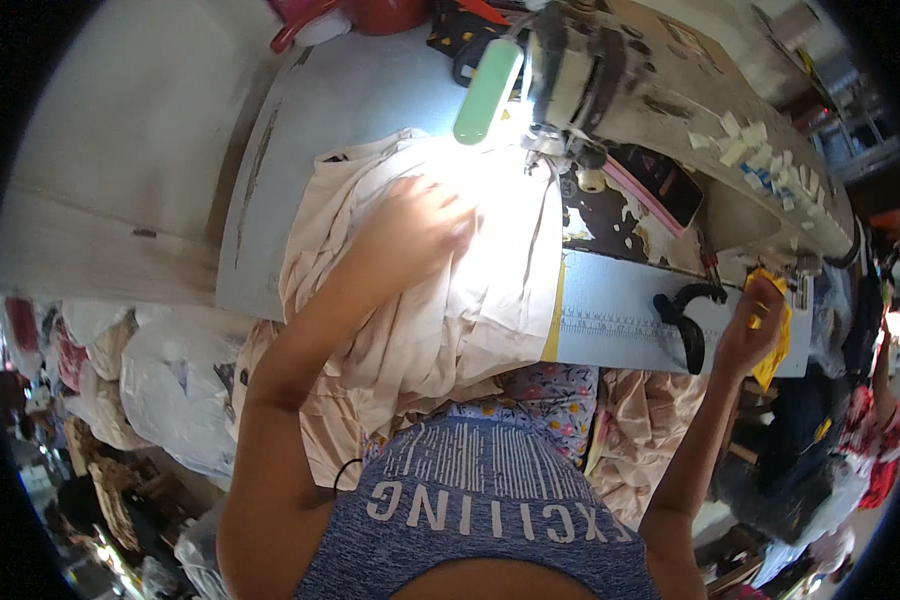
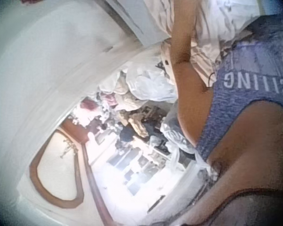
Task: The person sews light-colored fabric using an industrial sewing machine, guiding the material through the needle and using shears to trim excess thread.
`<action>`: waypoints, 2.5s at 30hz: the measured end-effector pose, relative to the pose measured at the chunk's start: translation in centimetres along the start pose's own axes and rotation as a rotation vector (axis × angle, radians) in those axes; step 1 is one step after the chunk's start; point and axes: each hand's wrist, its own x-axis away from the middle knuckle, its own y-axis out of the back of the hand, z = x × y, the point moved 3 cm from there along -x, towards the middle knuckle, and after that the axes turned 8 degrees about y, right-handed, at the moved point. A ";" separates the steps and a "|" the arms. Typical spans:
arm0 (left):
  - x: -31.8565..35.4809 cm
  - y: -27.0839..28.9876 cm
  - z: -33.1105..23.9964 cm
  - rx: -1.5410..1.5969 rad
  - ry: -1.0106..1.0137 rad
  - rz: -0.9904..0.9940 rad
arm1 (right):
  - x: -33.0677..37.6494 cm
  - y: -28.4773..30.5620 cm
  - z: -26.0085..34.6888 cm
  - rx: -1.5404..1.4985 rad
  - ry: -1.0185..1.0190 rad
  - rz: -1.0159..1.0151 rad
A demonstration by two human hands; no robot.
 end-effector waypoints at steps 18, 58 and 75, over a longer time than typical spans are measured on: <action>11.7 -3.8 6.5 -0.085 0.630 -0.329 | -4.4 -10.5 2.1 0.255 0.321 0.235; 3.0 9.4 10.3 -0.008 0.485 -0.744 | 16.5 -9.3 17.2 -1.791 -0.755 1.339; 0.4 -4.3 3.7 0.215 0.108 -0.081 | 13.4 -9.5 13.8 -0.644 -0.549 1.721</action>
